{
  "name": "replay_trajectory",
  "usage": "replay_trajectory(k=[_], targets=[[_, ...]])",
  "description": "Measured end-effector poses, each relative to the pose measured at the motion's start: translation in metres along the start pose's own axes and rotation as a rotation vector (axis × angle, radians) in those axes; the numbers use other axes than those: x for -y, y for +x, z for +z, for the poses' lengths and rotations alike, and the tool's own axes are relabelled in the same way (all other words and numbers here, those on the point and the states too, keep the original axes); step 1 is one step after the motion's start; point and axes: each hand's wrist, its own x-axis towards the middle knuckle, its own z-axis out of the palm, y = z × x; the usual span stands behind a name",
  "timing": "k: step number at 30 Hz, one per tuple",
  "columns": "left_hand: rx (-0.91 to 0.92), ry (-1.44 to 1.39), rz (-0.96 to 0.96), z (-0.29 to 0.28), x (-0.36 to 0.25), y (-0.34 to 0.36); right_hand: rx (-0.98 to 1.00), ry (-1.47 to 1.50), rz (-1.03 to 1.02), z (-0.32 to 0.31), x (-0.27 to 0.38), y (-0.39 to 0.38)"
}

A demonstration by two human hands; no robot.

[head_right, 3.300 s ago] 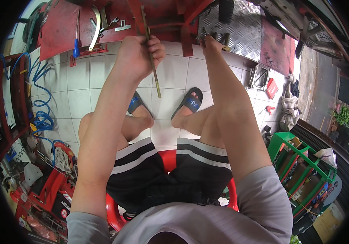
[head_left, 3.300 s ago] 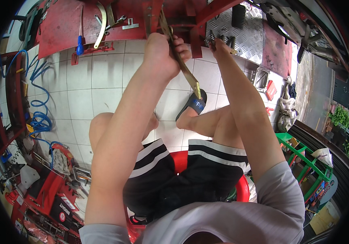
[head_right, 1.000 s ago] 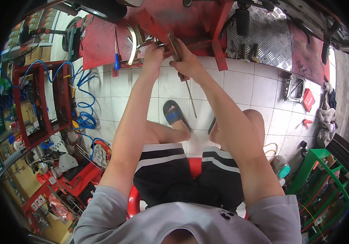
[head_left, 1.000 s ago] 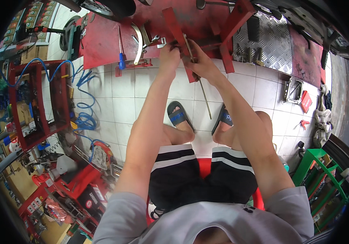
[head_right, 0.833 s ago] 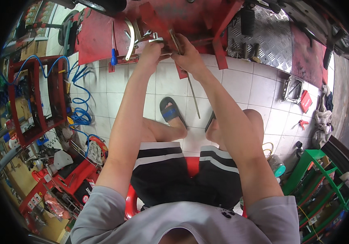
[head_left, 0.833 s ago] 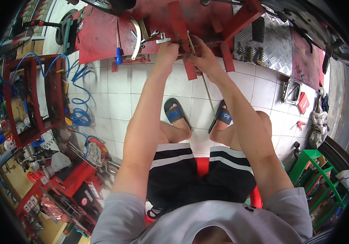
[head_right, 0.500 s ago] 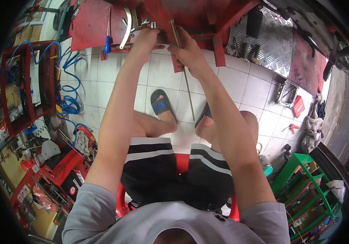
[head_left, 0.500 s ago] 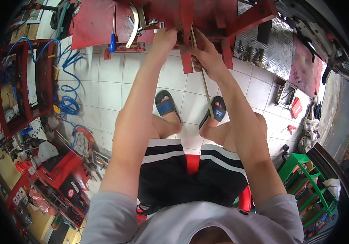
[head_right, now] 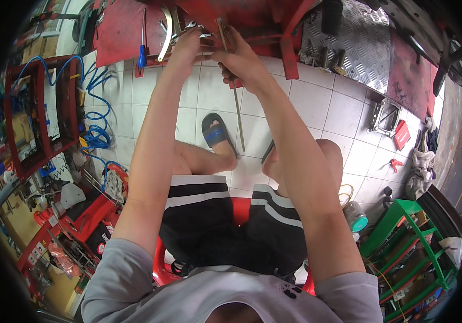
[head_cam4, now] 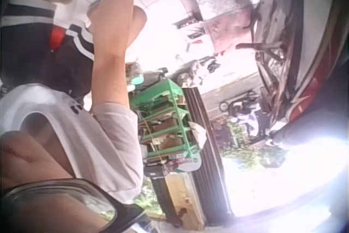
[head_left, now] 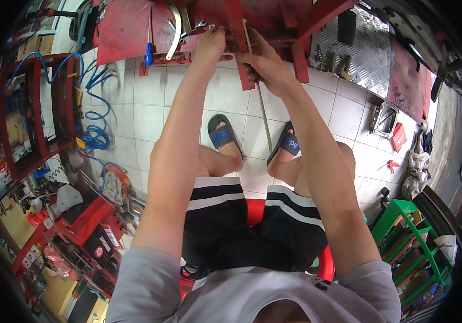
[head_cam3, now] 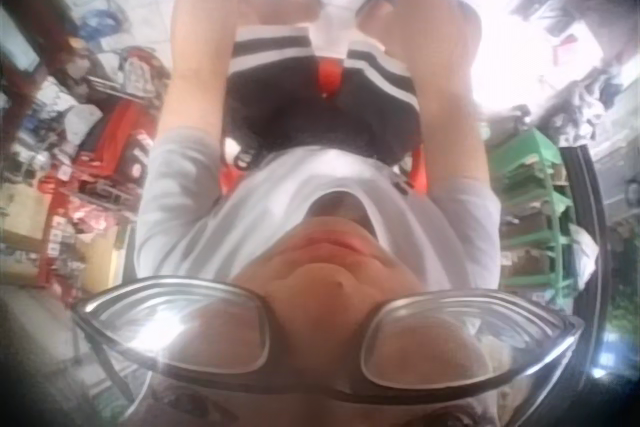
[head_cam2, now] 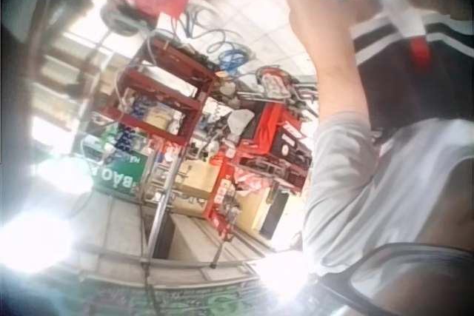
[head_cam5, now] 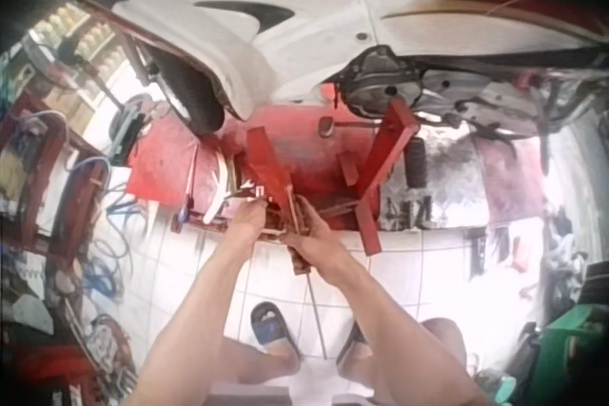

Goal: The person is sitting on a stool in a workshop, working on a motorcycle part mounted on a red stand. They use a wrench to tighten a bolt on the part and then use a measuring tool to check dimensions.

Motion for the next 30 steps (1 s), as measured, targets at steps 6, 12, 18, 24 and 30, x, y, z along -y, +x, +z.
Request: replay_trajectory(k=[6,12,18,24,30], targets=[[0.026,-0.01,0.09,-0.001,0.011,0.013,0.014,0.003,0.004,0.002,0.005,-0.002],[0.076,0.032,0.124,-0.006,0.028,0.031,0.03,0.022,-0.026,0.002,0.001,-0.001],[-0.053,0.025,0.325,-0.005,0.037,0.042,0.03,0.035,-0.046,0.003,0.0,0.002],[-0.062,0.126,0.256,0.0,0.034,0.04,0.012,0.017,-0.031,-0.001,0.001,-0.001],[-0.302,0.215,0.544,0.003,0.039,0.047,0.02,0.01,-0.024,0.001,0.002,0.0]])
